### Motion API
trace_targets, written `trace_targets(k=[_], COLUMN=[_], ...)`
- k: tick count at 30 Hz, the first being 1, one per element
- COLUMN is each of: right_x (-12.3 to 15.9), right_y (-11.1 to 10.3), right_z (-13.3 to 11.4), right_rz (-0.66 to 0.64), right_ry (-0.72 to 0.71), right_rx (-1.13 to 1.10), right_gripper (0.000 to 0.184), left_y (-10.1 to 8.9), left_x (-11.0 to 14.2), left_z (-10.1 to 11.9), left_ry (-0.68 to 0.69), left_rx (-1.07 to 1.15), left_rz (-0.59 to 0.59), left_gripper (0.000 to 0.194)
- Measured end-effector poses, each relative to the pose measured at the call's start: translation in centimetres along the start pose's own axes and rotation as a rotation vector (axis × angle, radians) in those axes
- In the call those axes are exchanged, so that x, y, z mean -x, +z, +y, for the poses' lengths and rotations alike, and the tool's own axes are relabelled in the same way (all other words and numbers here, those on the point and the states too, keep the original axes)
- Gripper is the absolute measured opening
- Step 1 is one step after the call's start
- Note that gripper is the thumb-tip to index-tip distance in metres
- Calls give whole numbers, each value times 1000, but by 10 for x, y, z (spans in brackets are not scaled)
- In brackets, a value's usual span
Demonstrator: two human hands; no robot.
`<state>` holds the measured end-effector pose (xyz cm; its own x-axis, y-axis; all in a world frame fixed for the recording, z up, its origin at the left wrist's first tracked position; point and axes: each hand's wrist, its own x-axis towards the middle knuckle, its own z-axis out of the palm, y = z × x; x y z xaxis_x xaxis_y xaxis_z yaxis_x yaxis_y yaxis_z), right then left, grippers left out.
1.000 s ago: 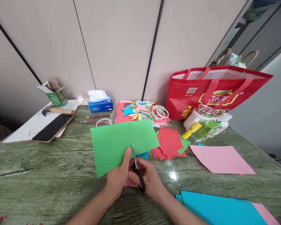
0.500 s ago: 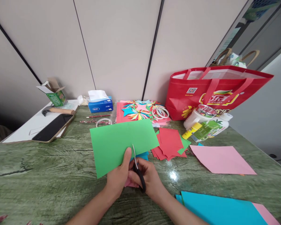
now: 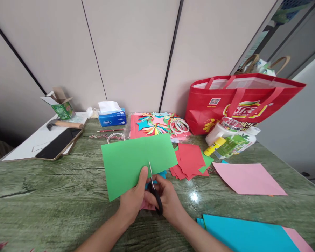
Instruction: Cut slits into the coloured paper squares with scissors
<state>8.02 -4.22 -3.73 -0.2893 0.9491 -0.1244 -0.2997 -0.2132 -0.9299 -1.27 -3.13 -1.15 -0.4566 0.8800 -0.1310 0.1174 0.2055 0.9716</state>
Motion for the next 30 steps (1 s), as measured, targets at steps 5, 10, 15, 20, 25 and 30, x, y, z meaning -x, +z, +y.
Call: trace_targets(k=[5,10,15,20,25,30], right_x=[0,0,0,1,0,0], right_y=[-1,0,1,1,0,0], right_z=[0,0,-1,-1,2,1], right_rz=[22,52,56,50,52,54], right_ry=[-24,-19,-32,-40,15,8], right_rx=[26,51,44,49,58,67], right_gripper=[34,35,34,35,36,37], left_y=[1,1,1,0,-1,-3], left_x=[2,2,3,3,2,1], left_z=[-1,-2,-1,1,-2,-4], left_ry=[-33,-21,-34,-23,-42,-35], left_rx=[-95,-64,-67,-108,-124,-69], left_rz=[-10,-5,-6,-31,-66,-106], left_gripper=[25,27,23,22,28,29])
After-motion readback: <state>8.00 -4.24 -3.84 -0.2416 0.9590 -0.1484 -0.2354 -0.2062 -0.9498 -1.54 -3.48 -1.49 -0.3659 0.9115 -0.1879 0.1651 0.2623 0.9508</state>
